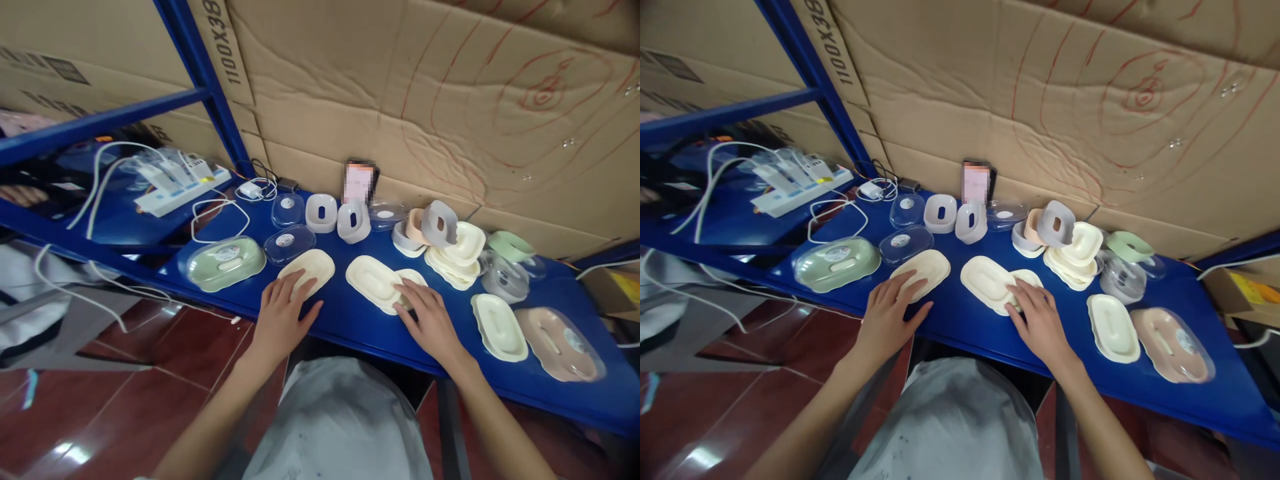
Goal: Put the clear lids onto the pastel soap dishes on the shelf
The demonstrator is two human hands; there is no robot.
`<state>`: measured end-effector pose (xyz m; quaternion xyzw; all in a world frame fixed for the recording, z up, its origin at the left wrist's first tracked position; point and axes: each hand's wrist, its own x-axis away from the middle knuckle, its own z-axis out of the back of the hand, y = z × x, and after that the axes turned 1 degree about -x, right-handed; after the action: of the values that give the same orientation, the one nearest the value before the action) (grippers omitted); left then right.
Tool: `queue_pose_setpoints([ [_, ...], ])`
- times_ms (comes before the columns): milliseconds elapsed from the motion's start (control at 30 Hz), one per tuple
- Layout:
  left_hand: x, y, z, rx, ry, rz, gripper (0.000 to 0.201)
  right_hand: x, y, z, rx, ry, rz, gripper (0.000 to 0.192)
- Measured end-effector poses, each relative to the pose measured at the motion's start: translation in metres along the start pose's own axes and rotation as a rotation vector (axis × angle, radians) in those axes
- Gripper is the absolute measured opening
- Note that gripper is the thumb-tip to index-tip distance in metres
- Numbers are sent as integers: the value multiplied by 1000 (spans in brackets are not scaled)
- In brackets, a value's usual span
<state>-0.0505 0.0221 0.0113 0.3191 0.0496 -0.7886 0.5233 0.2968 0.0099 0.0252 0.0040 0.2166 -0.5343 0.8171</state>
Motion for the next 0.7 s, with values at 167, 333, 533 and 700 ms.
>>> queue_pose_setpoints([
  [167,-6,-11,-7,66,-79,-34,14,18,15,3,28,50,-16,47],
  [333,-2,-8,-9,171,-111,-57,14,22,10,1,34,119,-4,44],
  [533,-11,-8,-10,112,-46,-65,23,13,-1,4,1,80,11,33],
  [700,-70,6,-22,57,-49,-128,41,7,-22,-2,70,50,48,33],
])
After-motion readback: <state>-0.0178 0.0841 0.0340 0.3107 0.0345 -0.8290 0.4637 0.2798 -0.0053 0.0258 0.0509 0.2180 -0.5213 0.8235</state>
